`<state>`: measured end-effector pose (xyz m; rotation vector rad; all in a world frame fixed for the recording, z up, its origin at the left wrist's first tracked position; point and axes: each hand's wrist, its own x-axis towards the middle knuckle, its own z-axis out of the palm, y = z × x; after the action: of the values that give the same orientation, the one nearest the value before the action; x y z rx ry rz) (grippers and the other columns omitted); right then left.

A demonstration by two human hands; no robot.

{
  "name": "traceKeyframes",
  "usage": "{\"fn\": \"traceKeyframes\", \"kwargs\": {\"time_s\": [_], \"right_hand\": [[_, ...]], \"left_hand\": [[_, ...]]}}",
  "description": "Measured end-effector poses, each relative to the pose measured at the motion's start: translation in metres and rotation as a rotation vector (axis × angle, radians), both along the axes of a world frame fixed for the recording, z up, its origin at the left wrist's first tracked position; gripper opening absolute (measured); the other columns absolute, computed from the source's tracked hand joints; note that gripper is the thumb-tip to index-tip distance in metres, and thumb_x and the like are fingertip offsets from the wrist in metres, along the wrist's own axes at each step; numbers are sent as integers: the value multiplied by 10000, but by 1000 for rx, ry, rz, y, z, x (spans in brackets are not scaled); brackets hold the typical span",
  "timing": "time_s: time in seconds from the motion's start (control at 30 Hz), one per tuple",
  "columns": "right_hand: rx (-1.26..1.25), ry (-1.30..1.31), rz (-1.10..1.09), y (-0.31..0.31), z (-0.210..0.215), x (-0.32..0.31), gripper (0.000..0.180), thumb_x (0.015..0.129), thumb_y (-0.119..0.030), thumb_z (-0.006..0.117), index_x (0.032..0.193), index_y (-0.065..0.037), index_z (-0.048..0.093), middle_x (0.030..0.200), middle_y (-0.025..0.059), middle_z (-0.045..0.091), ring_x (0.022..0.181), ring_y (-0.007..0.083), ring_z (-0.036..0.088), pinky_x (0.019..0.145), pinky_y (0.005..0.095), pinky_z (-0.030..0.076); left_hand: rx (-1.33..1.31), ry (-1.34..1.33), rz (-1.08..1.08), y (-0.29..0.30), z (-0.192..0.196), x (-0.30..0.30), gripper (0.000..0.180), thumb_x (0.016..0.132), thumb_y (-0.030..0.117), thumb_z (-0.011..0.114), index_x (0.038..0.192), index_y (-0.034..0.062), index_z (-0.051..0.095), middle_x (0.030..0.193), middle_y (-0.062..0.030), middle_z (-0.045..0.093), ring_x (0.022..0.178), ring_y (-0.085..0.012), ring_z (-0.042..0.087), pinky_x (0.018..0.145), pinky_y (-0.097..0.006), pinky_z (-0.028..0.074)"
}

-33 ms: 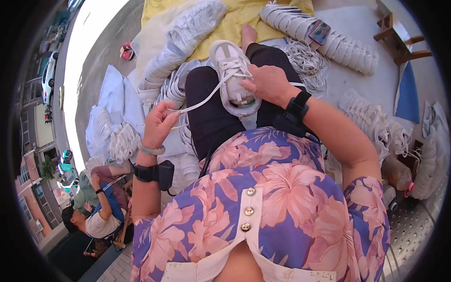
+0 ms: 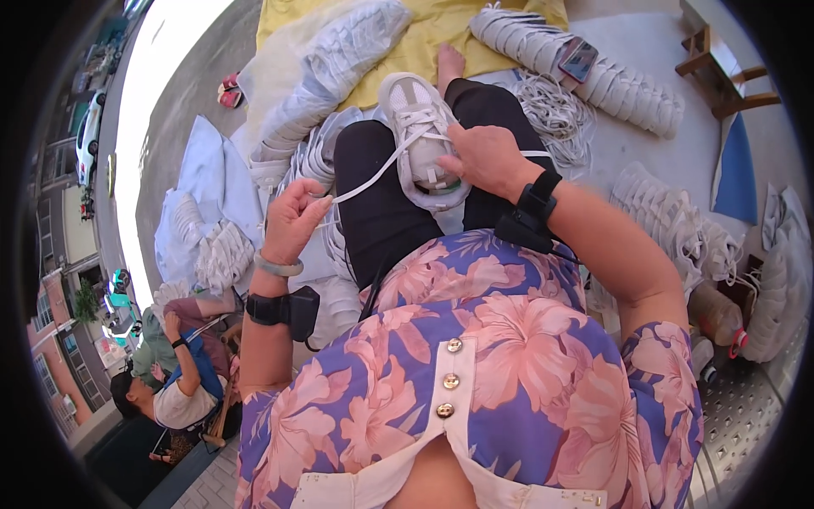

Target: Inserting and threading shoelaces into white athletic sneakers.

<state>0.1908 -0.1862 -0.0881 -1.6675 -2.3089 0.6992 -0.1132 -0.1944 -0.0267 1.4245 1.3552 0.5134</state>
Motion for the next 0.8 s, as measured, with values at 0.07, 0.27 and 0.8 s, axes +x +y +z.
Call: {"fn": "traceKeyframes", "kwargs": {"time_s": [0.07, 0.27, 0.8], "right_hand": [[49, 57, -15, -6, -18, -2, 194, 814, -215, 488, 860, -29, 460, 655, 189, 561, 642, 377, 576, 577, 457, 441], [241, 134, -219, 1, -33, 22, 127, 764, -131, 475, 853, -40, 488, 665, 191, 583, 636, 368, 576, 586, 450, 459], [180, -70, -159, 4, 3, 27, 153, 777, -135, 450, 842, -13, 516, 647, 220, 555, 628, 388, 561, 575, 458, 432]], "left_hand": [[94, 97, -43, 3, -11, 17, 160, 788, 156, 650, 847, 43, 553, 540, 33, 445, 490, -53, 383, 462, -221, 330], [290, -53, -248, -18, -3, 78, 157, 786, 101, 641, 896, 34, 550, 522, 14, 370, 500, -41, 322, 460, -213, 297], [95, -289, -520, -18, -7, 79, 80, 808, 69, 570, 866, 18, 591, 629, -20, 552, 565, -54, 489, 534, -214, 405]]}}
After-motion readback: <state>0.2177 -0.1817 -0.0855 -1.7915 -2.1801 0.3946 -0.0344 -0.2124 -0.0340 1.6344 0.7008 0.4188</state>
